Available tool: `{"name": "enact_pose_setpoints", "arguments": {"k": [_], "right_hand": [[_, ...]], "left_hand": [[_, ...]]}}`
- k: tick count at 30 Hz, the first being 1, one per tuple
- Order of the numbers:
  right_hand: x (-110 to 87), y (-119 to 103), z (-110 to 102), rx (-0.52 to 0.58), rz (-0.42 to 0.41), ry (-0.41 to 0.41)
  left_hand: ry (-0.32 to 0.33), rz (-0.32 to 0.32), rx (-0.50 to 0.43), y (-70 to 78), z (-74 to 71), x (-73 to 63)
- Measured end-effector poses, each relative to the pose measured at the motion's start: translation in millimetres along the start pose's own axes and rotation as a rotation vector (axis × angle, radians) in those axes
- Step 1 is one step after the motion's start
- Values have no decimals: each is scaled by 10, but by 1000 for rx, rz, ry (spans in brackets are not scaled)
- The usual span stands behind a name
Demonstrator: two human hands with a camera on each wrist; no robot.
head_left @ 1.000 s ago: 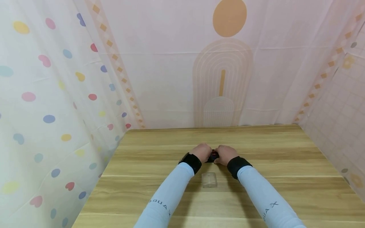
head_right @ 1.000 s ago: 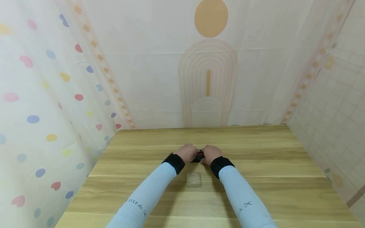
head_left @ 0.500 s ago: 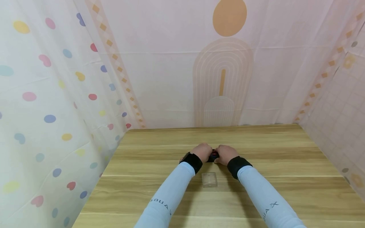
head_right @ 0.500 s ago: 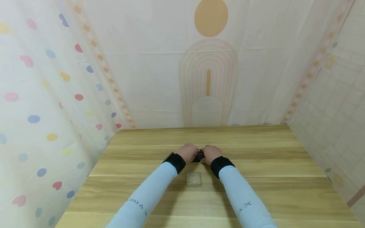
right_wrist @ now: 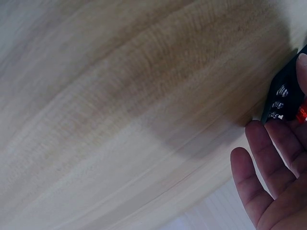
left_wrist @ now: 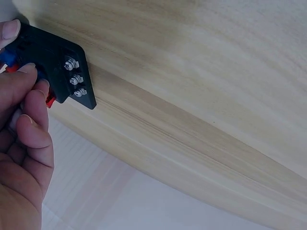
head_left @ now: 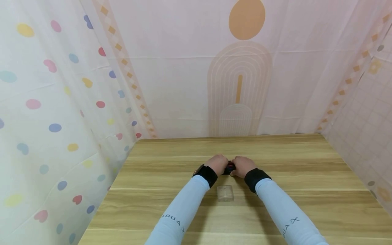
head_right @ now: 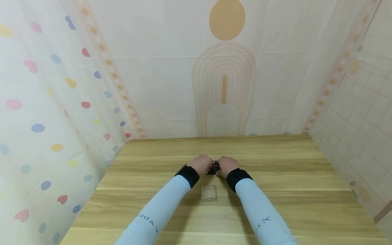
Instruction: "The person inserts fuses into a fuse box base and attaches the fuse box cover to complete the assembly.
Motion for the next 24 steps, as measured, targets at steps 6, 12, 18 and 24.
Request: {"name": "enact_pose_setpoints", "arguments": {"k": [6,12,18,24], "right_hand": [[1,-6,-5,-6,-4,-4],[9,3,7,-9,-6,3],[11,9,11,-17,-8,1],[12,7,16,-14,-8,-5]], "left_hand": [[-8,-1,-23,22,-40,-33],[-10,-1,-22,18,-32,-27],[-25,-5,-27,23,-34,-17],[-33,-4,-10,16,-32,-8]]}}
Point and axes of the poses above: each hand's wrist, its own x-axis towards the middle knuckle, its own z-axis out of the palm, y = z × x, the point moved 2 cm from there along x, towards the middle knuckle, and after that the axes turned 12 degrees about -x, right-handed, at the moved point
